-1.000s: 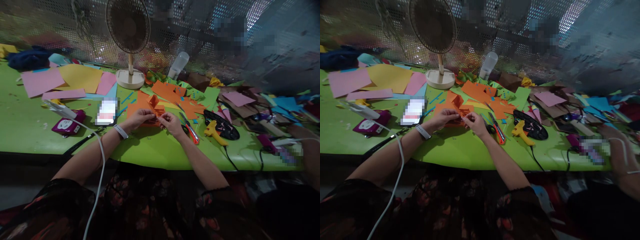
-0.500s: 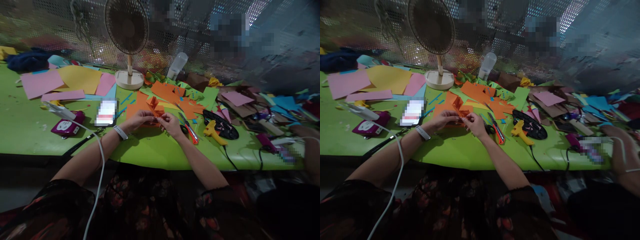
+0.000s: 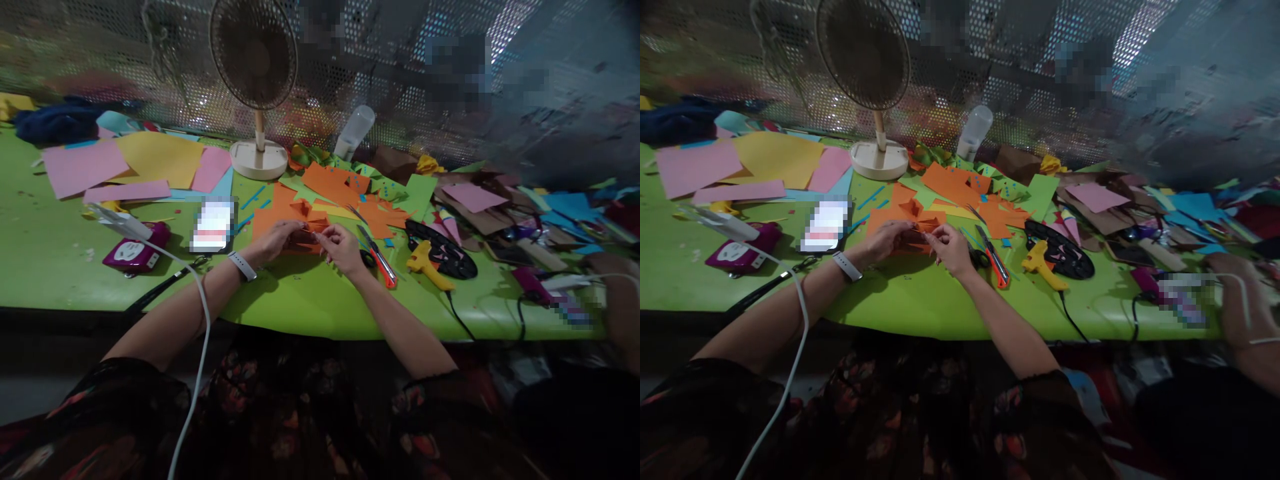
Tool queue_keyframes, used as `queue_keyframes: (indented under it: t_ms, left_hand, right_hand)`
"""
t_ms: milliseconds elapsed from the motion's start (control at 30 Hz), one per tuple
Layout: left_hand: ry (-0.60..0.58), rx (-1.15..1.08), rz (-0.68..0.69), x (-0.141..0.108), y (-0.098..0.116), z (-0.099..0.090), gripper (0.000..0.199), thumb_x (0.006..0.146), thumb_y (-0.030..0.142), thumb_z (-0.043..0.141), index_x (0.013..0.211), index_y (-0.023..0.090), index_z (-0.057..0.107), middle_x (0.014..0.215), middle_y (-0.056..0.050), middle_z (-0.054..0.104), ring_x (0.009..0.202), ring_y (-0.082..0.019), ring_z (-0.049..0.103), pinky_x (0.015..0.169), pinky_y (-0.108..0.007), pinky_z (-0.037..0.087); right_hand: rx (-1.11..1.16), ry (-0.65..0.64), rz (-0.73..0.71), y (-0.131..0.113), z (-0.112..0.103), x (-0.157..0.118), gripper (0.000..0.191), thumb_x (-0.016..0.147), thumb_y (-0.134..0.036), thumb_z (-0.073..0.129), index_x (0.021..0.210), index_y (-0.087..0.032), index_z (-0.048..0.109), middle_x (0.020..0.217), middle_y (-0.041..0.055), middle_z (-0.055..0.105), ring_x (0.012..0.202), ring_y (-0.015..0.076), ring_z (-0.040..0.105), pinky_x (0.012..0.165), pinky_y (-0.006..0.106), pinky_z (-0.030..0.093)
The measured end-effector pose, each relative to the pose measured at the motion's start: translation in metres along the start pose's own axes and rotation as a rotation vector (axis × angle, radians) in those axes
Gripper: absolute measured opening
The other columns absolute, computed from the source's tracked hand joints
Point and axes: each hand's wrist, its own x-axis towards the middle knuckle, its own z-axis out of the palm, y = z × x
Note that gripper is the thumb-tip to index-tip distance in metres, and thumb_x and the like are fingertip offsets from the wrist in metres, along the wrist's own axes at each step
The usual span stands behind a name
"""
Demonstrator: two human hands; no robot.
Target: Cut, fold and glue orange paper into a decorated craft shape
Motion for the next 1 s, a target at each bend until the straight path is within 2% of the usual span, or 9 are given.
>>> queue_keyframes:
  t_ms: [233, 367, 467, 567, 633, 733, 800, 900, 1000]
  left_hand:
    - [-0.02, 0.039, 0.08, 0.0, -0.002, 0.003, 0.025, 0.082, 0.043, 0.072, 0.088, 0.018, 0.073, 0.096, -0.01, 0.077, 0.096, -0.026, 0.072, 0.092, -0.042, 0.055]
    - [-0.008, 0.079, 0.128, -0.003, 0.001, 0.006, 0.024, 0.085, 0.041, 0.07, 0.088, 0.018, 0.072, 0.096, -0.01, 0.077, 0.097, -0.024, 0.071, 0.098, -0.044, 0.051]
    - [0.024, 0.065, 0.101, -0.003, 0.001, 0.006, 0.024, 0.085, 0.04, 0.07, 0.088, 0.017, 0.07, 0.093, -0.009, 0.076, 0.094, -0.023, 0.071, 0.097, -0.044, 0.051]
    - [0.061, 0.009, 0.031, -0.003, 0.003, 0.005, 0.022, 0.083, 0.039, 0.072, 0.084, 0.017, 0.068, 0.088, -0.008, 0.075, 0.089, -0.021, 0.071, 0.09, -0.04, 0.055]
    - [0.077, -0.021, 0.009, -0.004, 0.004, 0.004, 0.021, 0.082, 0.038, 0.073, 0.081, 0.017, 0.067, 0.082, -0.006, 0.074, 0.084, -0.02, 0.071, 0.086, -0.038, 0.057]
    - [0.074, -0.055, -0.008, -0.004, 0.007, 0.003, 0.023, 0.082, 0.037, 0.073, 0.077, 0.017, 0.064, 0.077, -0.005, 0.072, 0.077, -0.019, 0.071, 0.083, -0.037, 0.058]
    - [0.063, -0.07, -0.01, -0.004, 0.008, 0.002, 0.021, 0.083, 0.034, 0.073, 0.078, 0.015, 0.064, 0.077, -0.005, 0.073, 0.075, -0.019, 0.071, 0.082, -0.036, 0.058]
    - [0.07, -0.08, -0.019, -0.002, 0.007, 0.003, 0.017, 0.086, 0.028, 0.069, 0.077, 0.014, 0.065, 0.075, -0.006, 0.073, 0.073, -0.018, 0.071, 0.08, -0.034, 0.058]
    - [0.092, -0.074, -0.041, -0.001, 0.006, 0.004, 0.015, 0.088, 0.025, 0.066, 0.077, 0.015, 0.065, 0.075, -0.007, 0.073, 0.073, -0.019, 0.071, 0.078, -0.034, 0.058]
  right_hand:
    - [-0.024, 0.047, -0.067, 0.003, 0.0, 0.001, 0.043, 0.074, -0.061, 0.075, 0.077, -0.023, 0.056, 0.052, -0.0067, 0.056, 0.035, 0.0072, 0.044, 0.032, 0.02, 0.037]
    - [-0.047, 0.071, -0.151, 0.003, 0.0, -0.001, 0.036, 0.078, -0.056, 0.075, 0.077, -0.023, 0.06, 0.055, -0.0064, 0.055, 0.039, 0.0076, 0.046, 0.035, 0.021, 0.039]
    - [0.005, 0.067, -0.175, 0.002, 0.0, -0.001, 0.033, 0.076, -0.052, 0.077, 0.078, -0.023, 0.063, 0.058, -0.0063, 0.056, 0.041, 0.0068, 0.045, 0.036, 0.021, 0.039]
    - [0.119, -0.015, -0.111, 0.0, 0.0, 0.001, 0.034, 0.072, -0.05, 0.081, 0.08, -0.022, 0.064, 0.06, -0.0058, 0.061, 0.042, 0.0073, 0.05, 0.038, 0.021, 0.045]
    - [0.159, -0.106, -0.061, -0.001, -0.001, 0.002, 0.036, 0.07, -0.049, 0.083, 0.084, -0.021, 0.066, 0.063, -0.004, 0.066, 0.047, 0.0089, 0.057, 0.045, 0.023, 0.053]
    - [0.165, -0.208, -0.052, -0.001, -0.004, 0.003, 0.039, 0.068, -0.048, 0.084, 0.092, -0.02, 0.071, 0.077, 0.0001, 0.074, 0.057, 0.0115, 0.066, 0.059, 0.028, 0.061]
    - [0.158, -0.242, -0.064, -0.002, -0.006, 0.003, 0.041, 0.07, -0.049, 0.083, 0.096, -0.02, 0.072, 0.086, 0.0014, 0.076, 0.06, 0.0121, 0.069, 0.062, 0.03, 0.063]
    - [0.146, -0.252, -0.068, -0.001, -0.008, 0.003, 0.039, 0.072, -0.052, 0.08, 0.093, -0.021, 0.072, 0.086, 0.0009, 0.077, 0.055, 0.0111, 0.067, 0.059, 0.029, 0.063]
    - [0.12, -0.229, -0.054, 0.0, -0.008, 0.004, 0.038, 0.072, -0.055, 0.08, 0.086, -0.02, 0.072, 0.083, 0.001, 0.077, 0.052, 0.0109, 0.067, 0.05, 0.024, 0.057]
